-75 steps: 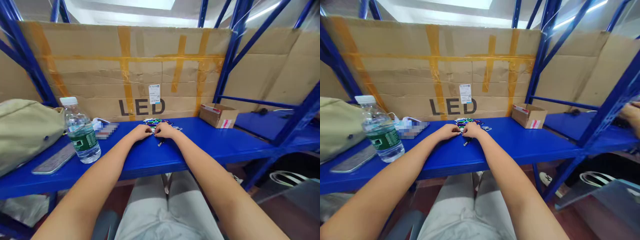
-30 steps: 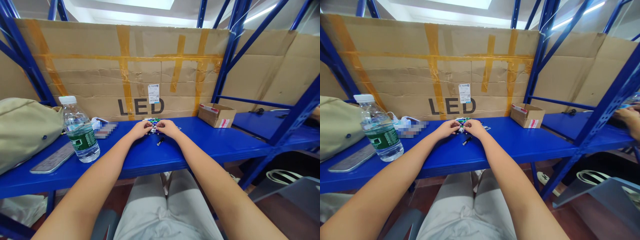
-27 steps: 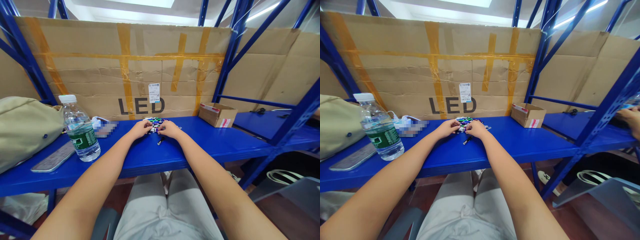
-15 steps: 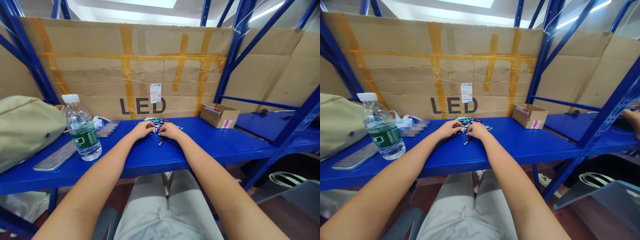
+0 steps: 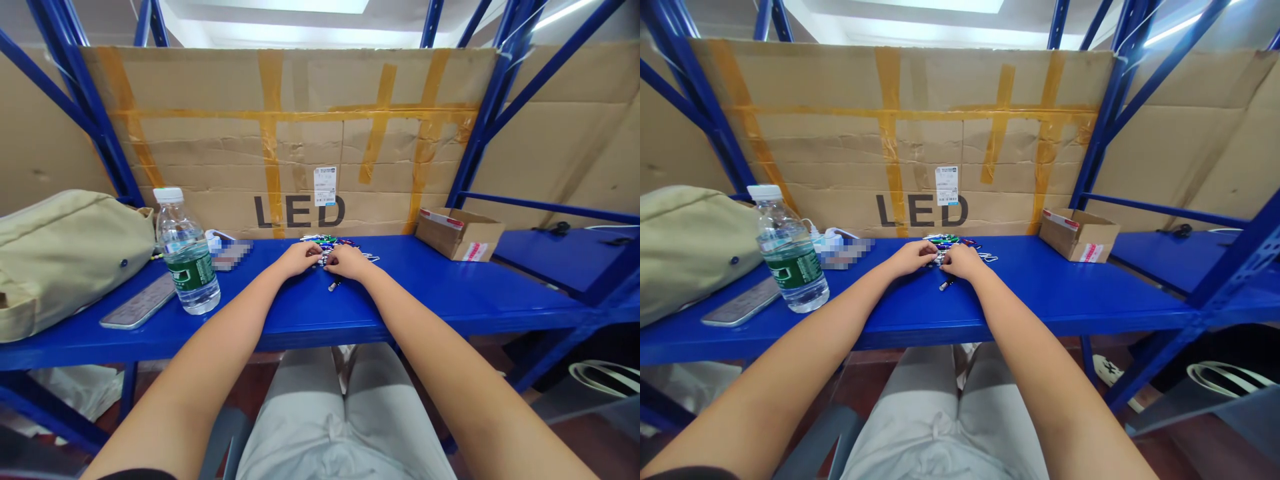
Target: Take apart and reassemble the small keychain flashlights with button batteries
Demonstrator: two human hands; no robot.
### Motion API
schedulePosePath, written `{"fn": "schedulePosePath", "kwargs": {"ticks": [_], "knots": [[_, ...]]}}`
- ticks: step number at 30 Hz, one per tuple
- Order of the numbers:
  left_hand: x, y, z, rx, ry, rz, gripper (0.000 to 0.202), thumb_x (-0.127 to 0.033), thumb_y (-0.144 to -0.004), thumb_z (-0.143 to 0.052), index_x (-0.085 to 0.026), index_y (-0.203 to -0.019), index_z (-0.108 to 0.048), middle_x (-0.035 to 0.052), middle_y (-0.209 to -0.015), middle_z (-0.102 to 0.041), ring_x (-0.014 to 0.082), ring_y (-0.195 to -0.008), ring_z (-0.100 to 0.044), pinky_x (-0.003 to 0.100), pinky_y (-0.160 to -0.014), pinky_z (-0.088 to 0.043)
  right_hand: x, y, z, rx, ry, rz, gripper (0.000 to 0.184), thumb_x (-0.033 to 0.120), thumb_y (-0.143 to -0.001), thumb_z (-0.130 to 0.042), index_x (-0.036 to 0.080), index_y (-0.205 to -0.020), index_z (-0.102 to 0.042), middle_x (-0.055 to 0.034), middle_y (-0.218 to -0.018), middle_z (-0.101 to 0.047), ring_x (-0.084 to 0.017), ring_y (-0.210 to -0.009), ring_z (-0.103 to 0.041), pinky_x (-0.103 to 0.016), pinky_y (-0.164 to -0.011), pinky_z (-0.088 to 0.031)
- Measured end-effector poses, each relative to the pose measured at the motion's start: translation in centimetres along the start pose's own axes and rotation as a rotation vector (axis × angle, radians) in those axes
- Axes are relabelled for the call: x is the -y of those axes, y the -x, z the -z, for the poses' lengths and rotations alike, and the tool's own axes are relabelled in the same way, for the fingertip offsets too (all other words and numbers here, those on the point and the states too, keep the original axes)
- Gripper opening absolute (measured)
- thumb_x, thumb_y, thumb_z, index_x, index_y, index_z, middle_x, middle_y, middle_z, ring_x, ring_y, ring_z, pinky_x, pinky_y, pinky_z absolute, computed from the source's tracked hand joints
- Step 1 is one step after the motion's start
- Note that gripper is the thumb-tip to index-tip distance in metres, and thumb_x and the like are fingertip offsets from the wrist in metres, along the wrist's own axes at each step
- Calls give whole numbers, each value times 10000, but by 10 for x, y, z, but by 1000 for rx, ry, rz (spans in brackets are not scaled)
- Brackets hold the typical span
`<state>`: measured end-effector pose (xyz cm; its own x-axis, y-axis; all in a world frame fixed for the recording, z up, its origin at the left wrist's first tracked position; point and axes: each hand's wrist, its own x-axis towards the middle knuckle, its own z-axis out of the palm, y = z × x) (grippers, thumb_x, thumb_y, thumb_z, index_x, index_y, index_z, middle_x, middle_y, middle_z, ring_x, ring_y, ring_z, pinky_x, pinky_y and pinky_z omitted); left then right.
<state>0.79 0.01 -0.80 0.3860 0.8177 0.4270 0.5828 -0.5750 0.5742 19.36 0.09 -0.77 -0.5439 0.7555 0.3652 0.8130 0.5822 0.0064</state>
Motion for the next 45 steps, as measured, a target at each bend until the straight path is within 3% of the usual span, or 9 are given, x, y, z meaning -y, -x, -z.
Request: {"fn": "schedulePosePath", "kwargs": {"ticks": [8, 13, 20, 28, 33, 37, 40, 45], "knots": [[0, -1, 0, 1, -14, -12, 147, -238, -793, -605, -148, -899, -652, 41, -833, -680, 165, -757, -608, 288, -729, -493, 7, -1, 4, 37, -17, -48, 133, 240, -751, -617, 235, -760, -749, -55, -826, -719, -225, -813, -623, -280, -636, -394], [-1, 0, 0, 10, -11, -11, 150, -231, -795, -601, -145, -904, -656, 38, -817, -679, 167, -759, -607, 296, -749, -491, 6, -3, 0, 3, 15, -27, 148, 280, -763, -602, 230, -741, -740, -75, -860, -718, -247, -846, -622, -295, -651, -405], [-2, 0, 0, 10, 5, 4, 148, -227, -790, -607, -150, -905, -661, 43, -849, -690, 172, -768, -622, 293, -745, -497, -1, -8, -7, 58, -63, -66, 171, 300, -772, -607, 273, -847, -758, -28, -878, -734, -217, -832, -635, -275, -653, -413], [0, -1, 0, 11, 15, -5, 145, -237, -787, -612, -155, -895, -662, 47, -882, -694, 175, -780, -627, 299, -751, -507, -1, -10, -7, 91, -223, -119, 136, 249, -736, -643, 242, -817, -751, 0, -815, -733, -164, -747, -626, -236, -601, -396], [2, -2, 1, 11, 38, 20, 165, -228, -786, -611, -141, -917, -661, 59, -887, -692, 180, -780, -628, 309, -743, -510, -1, -3, 1, -25, -407, -152, 113, 231, -741, -641, 178, -777, -734, -18, -752, -708, -138, -686, -598, -220, -590, -397], [-2, 0, 1, 29, 122, 90, 202, -259, -794, -613, -135, -949, -651, 73, -890, -688, 164, -691, -616, 290, -622, -508, -2, 0, 5, -174, -656, -233, 189, 286, -770, -620, 140, -833, -722, -25, -708, -683, -122, -615, -562, -216, -547, -392], [-5, 1, 0, 43, 192, 128, 217, -277, -794, -623, -133, -955, -643, 77, -893, -683, 144, -650, -603, 262, -564, -497, -1, 0, 5, -203, -768, -271, 201, 270, -784, -599, 129, -870, -714, -31, -724, -689, -123, -628, -575, -215, -566, -412], [-3, 1, 2, 31, 172, 151, 204, -285, -796, -623, -139, -937, -649, 48, -817, -668, 116, -593, -573, 233, -540, -478, -3, 0, 7, -131, -599, -237, 134, 214, -783, -599, 153, -805, -716, -39, -825, -718, -147, -751, -626, -226, -669, -445]]}}
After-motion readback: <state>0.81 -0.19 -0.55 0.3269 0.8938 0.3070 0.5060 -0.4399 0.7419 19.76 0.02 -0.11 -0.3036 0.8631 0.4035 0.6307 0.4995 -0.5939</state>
